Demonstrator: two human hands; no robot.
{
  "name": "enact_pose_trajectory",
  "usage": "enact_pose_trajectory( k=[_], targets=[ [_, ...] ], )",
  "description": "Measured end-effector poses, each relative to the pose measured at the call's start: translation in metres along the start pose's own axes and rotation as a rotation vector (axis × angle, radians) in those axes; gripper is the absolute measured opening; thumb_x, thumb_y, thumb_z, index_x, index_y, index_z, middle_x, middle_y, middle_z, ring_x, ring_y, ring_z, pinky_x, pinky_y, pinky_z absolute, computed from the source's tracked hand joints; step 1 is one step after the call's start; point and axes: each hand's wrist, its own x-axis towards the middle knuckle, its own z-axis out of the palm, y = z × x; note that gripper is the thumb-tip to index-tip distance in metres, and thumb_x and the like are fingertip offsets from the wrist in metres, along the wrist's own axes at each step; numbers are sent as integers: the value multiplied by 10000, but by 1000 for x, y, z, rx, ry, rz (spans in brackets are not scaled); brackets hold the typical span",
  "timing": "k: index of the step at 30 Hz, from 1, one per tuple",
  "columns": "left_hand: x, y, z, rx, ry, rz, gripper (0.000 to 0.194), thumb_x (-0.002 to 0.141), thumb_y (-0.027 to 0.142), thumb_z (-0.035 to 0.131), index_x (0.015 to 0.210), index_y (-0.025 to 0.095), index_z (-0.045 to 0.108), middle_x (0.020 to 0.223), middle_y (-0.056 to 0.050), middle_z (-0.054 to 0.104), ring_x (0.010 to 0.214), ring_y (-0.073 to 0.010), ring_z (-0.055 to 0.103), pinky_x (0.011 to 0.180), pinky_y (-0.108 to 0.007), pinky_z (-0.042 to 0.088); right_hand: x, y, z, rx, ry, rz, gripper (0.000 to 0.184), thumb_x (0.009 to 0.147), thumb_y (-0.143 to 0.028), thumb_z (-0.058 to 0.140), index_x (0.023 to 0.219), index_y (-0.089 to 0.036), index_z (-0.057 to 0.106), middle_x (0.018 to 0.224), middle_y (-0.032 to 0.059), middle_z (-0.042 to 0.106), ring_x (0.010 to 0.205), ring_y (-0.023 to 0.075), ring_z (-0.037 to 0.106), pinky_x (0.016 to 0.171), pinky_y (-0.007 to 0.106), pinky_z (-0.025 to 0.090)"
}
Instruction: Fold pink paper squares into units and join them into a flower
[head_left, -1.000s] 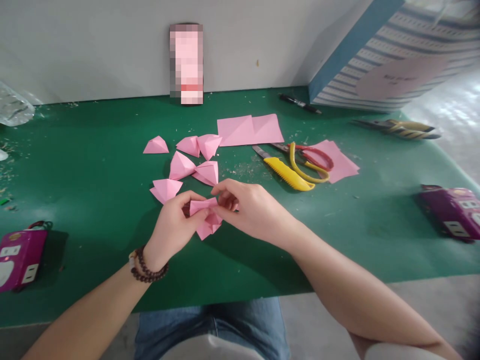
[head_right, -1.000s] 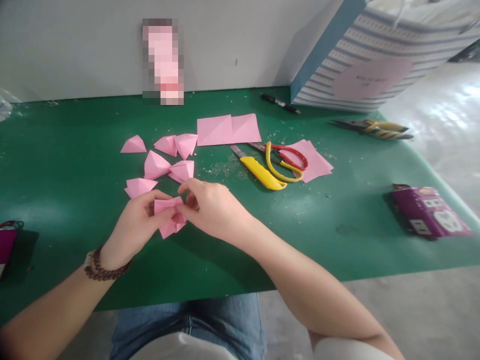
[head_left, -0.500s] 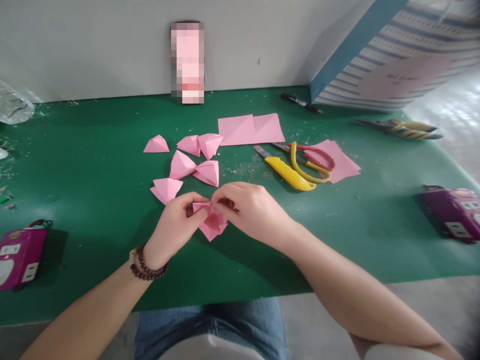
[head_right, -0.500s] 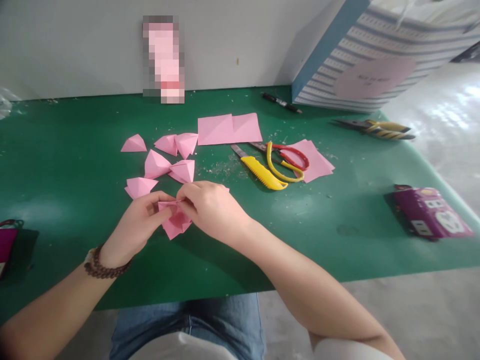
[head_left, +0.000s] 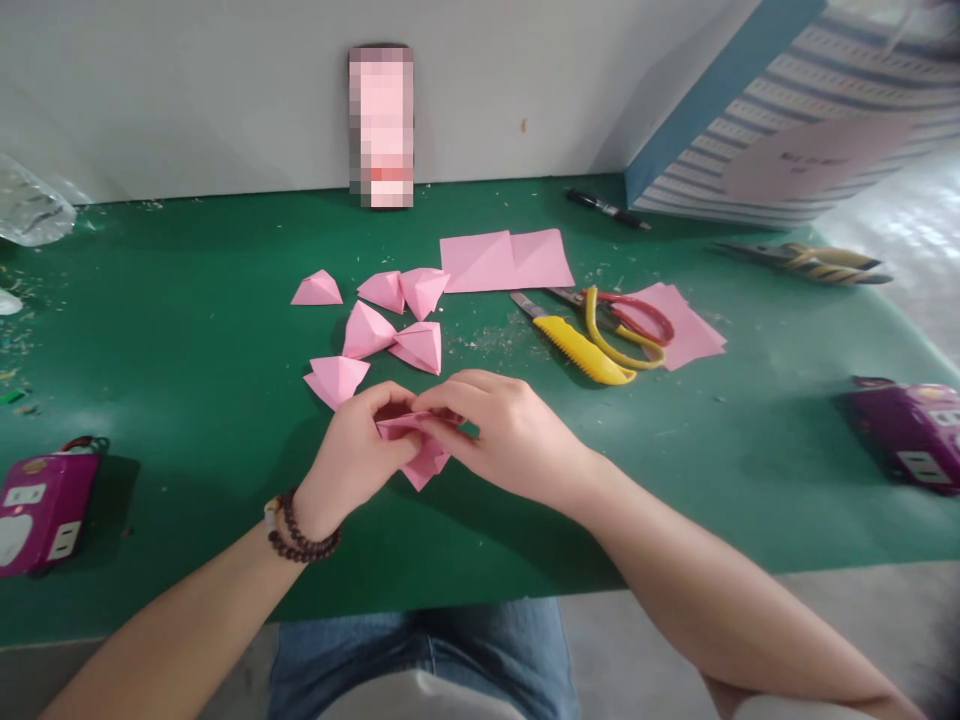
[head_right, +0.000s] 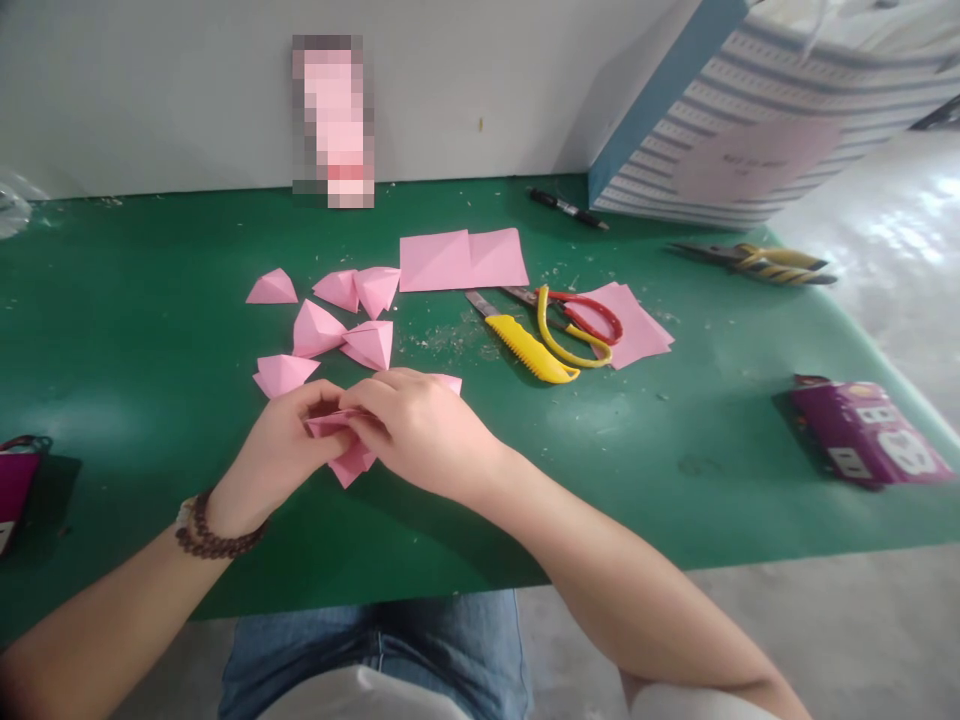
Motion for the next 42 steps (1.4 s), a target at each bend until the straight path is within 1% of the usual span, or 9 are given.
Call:
enact_pose_trajectory(
  k=[4,7,12,17,22,28,31,37,42],
  targets=[
    [0,0,-2,-30,-10,-10,156,705,115,598,840,187,629,812,6,683,756,-159,656,692,-280,529,1,2,0,-2,46,8,142,891,-137,521,874,-164,659,821,46,705,761,157,638,686,272,502],
    [0,0,-2,-60,-22,-18,103,761,191,605,861,183,630,854,-10,680,793,-165,653,715,-286,523,2,3,0,2,67,-4,148,870,-101,526,855,-165,659,808,38,707,746,150,638,676,262,500],
    [-1,-1,-4,-69,3,-12,100,820,271,589,806,185,637,779,2,663,723,-145,630,661,-257,500,3,3,-2,7,89,-5,162,852,-70,533,836,-158,669,770,25,699,719,138,631,661,250,499],
    [-1,-4,-4,-74,20,-47,122,817,293,613,828,190,677,765,-3,682,696,-144,627,633,-249,490,2,7,-6,-45,23,-83,220,874,-69,499,820,-171,686,785,36,694,751,148,622,677,262,506],
    [2,-11,-4,-159,41,-41,163,823,323,619,856,177,683,812,-28,697,727,-155,637,661,-266,500,1,7,-13,-208,-49,-230,235,919,-118,465,961,-142,695,881,91,688,803,179,614,673,293,519],
    [3,-9,-4,-259,21,-49,157,816,288,627,889,157,673,863,-49,701,769,-159,648,694,-272,520,1,5,-18,-355,-136,-234,272,921,-141,449,1050,-132,688,939,122,675,851,213,595,671,322,517],
    [2,-8,-3,-282,24,-48,155,820,290,623,882,157,673,849,-45,698,765,-157,649,691,-268,521,1,7,-19,-355,-125,-235,281,919,-144,447,1043,-160,698,957,115,668,842,208,588,660,316,509],
    [2,-11,-3,-193,44,-40,168,836,305,610,880,163,687,840,-42,702,747,-155,644,699,-274,511,2,9,-21,-380,-110,-275,296,924,-139,435,1043,-167,706,932,113,671,824,208,584,644,311,495],
    [1,-10,-2,-312,40,-59,181,833,324,624,886,157,669,815,-38,690,740,-153,648,674,-262,513,2,8,-19,-476,-98,-278,298,940,-144,411,1003,-165,702,915,109,679,831,208,581,656,320,480]
  ],
)
